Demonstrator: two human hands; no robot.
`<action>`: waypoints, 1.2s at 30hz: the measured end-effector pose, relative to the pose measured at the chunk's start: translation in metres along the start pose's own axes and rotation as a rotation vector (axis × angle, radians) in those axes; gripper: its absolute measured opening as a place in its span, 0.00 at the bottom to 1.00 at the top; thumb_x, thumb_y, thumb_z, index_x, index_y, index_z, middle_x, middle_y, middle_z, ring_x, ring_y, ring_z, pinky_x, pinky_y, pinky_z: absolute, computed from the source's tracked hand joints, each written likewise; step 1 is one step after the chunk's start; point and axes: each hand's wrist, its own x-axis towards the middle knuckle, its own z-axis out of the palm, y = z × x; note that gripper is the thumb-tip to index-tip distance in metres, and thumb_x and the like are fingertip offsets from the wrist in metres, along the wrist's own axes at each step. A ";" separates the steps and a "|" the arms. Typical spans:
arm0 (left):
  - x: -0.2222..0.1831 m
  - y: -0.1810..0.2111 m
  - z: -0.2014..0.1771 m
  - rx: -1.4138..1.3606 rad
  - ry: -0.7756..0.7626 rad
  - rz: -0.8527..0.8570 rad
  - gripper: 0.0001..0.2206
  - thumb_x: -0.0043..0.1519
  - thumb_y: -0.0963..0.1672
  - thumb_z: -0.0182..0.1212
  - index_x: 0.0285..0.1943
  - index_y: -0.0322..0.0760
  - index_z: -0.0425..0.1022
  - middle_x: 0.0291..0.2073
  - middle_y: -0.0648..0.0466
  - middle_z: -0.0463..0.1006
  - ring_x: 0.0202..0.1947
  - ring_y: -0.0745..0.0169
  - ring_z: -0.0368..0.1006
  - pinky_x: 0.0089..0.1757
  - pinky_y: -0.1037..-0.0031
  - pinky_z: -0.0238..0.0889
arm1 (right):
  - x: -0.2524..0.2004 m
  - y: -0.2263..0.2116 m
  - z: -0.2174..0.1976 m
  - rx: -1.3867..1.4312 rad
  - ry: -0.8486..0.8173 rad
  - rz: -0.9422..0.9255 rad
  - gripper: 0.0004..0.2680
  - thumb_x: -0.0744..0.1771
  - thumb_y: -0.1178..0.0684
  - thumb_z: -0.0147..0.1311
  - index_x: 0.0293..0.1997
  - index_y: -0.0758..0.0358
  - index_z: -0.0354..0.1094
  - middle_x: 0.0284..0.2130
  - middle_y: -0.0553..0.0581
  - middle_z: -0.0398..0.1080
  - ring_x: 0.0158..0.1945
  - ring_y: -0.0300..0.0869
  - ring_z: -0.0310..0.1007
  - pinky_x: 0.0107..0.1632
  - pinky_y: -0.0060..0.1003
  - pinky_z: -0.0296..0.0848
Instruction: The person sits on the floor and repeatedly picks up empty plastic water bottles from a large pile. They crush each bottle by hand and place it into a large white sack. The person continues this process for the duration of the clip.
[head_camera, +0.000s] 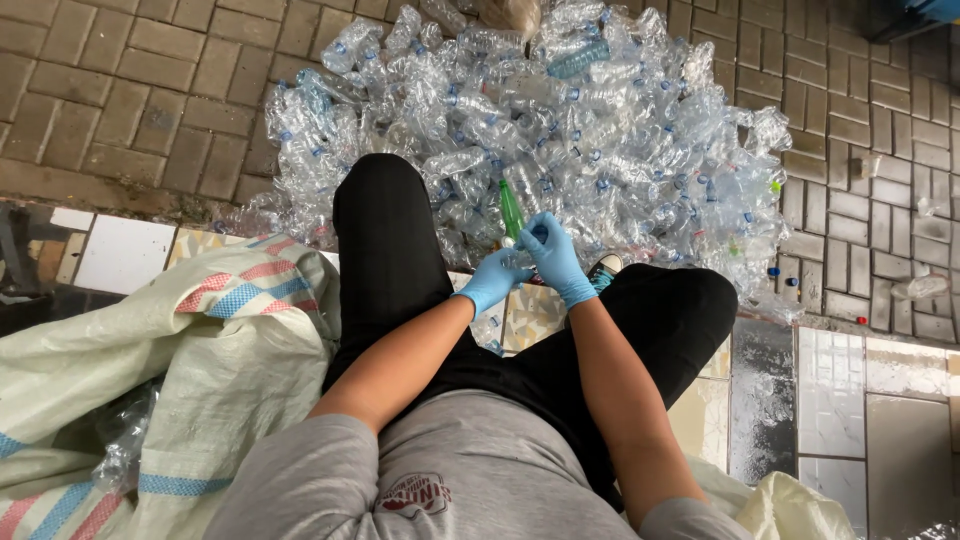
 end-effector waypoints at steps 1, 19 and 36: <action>-0.003 0.002 0.001 -0.007 -0.003 -0.013 0.18 0.57 0.42 0.73 0.54 0.29 0.76 0.39 0.42 0.80 0.35 0.55 0.81 0.36 0.68 0.81 | 0.000 0.003 0.000 0.009 -0.006 0.002 0.05 0.70 0.57 0.58 0.44 0.61 0.64 0.31 0.58 0.75 0.38 0.45 0.78 0.48 0.42 0.75; -0.049 0.036 0.003 -0.653 -0.605 -0.206 0.12 0.56 0.41 0.74 0.45 0.34 0.79 0.34 0.39 0.84 0.29 0.39 0.82 0.22 0.73 0.65 | -0.015 -0.031 -0.033 1.075 -0.640 -0.138 0.36 0.60 0.50 0.67 0.73 0.70 0.44 0.55 0.75 0.69 0.60 0.65 0.71 0.65 0.60 0.64; -0.020 0.020 0.012 -0.744 -0.444 -0.025 0.23 0.51 0.31 0.72 0.56 0.33 0.78 0.48 0.47 0.84 0.44 0.44 0.82 0.43 0.56 0.79 | -0.003 -0.009 -0.029 0.623 -0.245 -0.009 0.15 0.66 0.58 0.63 0.56 0.67 0.63 0.38 0.65 0.77 0.28 0.40 0.75 0.20 0.29 0.70</action>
